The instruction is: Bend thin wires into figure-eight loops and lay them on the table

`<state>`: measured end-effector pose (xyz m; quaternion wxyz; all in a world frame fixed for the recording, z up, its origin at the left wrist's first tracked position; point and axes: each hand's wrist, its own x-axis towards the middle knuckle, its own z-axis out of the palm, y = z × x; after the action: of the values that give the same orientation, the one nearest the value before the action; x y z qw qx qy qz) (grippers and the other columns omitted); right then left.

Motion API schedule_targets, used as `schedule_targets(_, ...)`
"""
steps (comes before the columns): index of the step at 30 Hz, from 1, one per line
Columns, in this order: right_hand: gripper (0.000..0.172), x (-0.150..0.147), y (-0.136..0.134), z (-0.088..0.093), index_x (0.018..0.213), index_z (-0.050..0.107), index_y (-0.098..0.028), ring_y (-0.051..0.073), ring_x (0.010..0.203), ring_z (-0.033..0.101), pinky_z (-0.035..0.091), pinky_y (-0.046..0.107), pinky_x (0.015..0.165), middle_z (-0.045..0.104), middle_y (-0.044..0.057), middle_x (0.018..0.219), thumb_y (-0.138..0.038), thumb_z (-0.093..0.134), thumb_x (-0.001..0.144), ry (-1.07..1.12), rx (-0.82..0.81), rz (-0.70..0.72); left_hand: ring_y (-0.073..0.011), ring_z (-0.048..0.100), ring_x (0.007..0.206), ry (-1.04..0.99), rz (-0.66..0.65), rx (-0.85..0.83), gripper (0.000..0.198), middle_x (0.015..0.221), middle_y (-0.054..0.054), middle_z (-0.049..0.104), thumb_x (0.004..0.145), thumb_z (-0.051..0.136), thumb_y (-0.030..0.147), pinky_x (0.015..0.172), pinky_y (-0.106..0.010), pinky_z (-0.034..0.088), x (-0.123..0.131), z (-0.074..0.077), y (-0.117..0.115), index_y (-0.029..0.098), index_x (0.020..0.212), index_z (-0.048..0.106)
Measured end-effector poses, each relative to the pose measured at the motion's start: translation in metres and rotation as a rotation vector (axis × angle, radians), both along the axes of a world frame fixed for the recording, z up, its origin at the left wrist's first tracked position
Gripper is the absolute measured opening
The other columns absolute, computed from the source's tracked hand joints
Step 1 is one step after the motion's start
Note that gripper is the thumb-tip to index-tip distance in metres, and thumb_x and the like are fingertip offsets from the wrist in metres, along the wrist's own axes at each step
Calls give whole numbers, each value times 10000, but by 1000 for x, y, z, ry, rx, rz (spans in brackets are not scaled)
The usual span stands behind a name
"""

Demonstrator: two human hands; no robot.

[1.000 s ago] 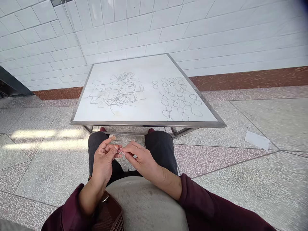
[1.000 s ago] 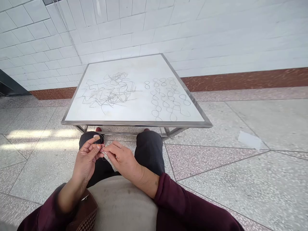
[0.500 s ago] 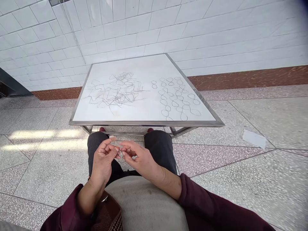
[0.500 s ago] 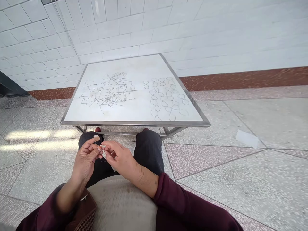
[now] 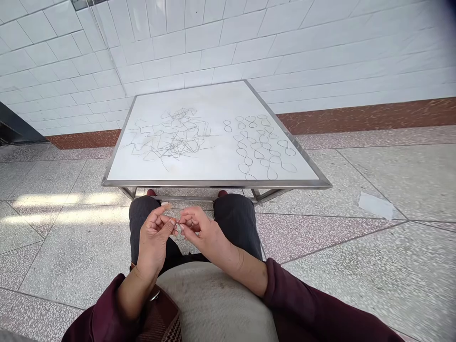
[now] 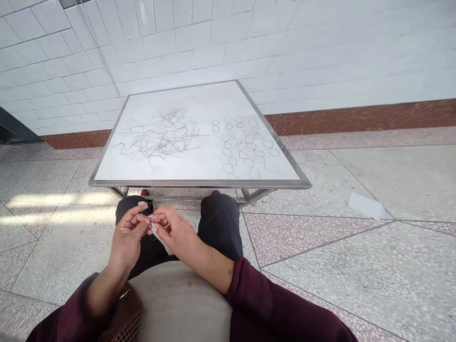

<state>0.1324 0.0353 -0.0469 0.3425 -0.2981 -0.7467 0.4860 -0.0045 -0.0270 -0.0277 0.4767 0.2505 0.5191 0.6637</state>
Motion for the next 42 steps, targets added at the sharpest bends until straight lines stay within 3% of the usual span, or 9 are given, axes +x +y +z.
schedule_targets(6,203,1,2,4,1058,583,-242,155,814,641,567,277,695,644,40,922,-138,480,918,-16,188,39,-76,568,604,79,-33,-9,361,687,48,640,804,740,243,656,-215,479,-1,-4,-2,189,1147,641)
schedule_targets(12,191,5,4,13,999,608,-241,166,819,637,550,297,732,662,36,897,-114,486,926,-36,171,89,-85,566,615,132,-54,-15,360,700,43,630,806,744,251,657,-224,480,-1,1,-6,198,1149,648)
schedule_targets(17,173,7,3,9,975,601,-242,179,816,620,536,315,745,651,38,861,-134,468,947,-43,218,113,-86,563,630,148,-60,-7,369,712,43,627,820,728,241,676,-227,476,1,-3,-8,207,1177,641)
schedule_targets(20,157,5,1,4,1014,558,-246,170,784,627,536,316,725,636,20,841,-139,489,922,-42,102,85,-88,570,636,134,-45,2,358,699,50,621,819,729,242,700,-233,477,0,-6,-7,209,1165,642)
schedule_targets(24,236,-1,0,-2,1036,465,-239,132,676,612,528,293,650,609,-22,816,-199,610,854,87,-215,2,-90,583,646,105,-22,11,380,695,48,642,826,731,257,725,-239,484,-1,-8,-6,205,1185,617)
schedule_targets(29,238,-4,4,1,979,572,-214,106,650,581,507,265,617,597,-25,794,-339,696,819,243,-509,115,-88,586,595,32,-25,-3,440,695,34,679,789,772,283,644,-225,488,-1,-5,-6,187,1185,606)
schedule_targets(33,221,-3,6,5,911,643,-207,111,707,591,504,264,663,629,-15,797,-384,730,810,295,-577,146,-89,606,584,-67,-27,-64,506,699,21,704,736,816,297,631,-225,501,-1,-1,-5,175,1179,605)
schedule_targets(42,239,-2,8,6,922,650,-218,129,765,609,519,290,718,648,-4,843,-402,747,805,308,-578,123,-111,672,687,-144,-74,-92,489,747,4,721,716,836,308,725,-256,546,-4,4,-4,182,1149,648)
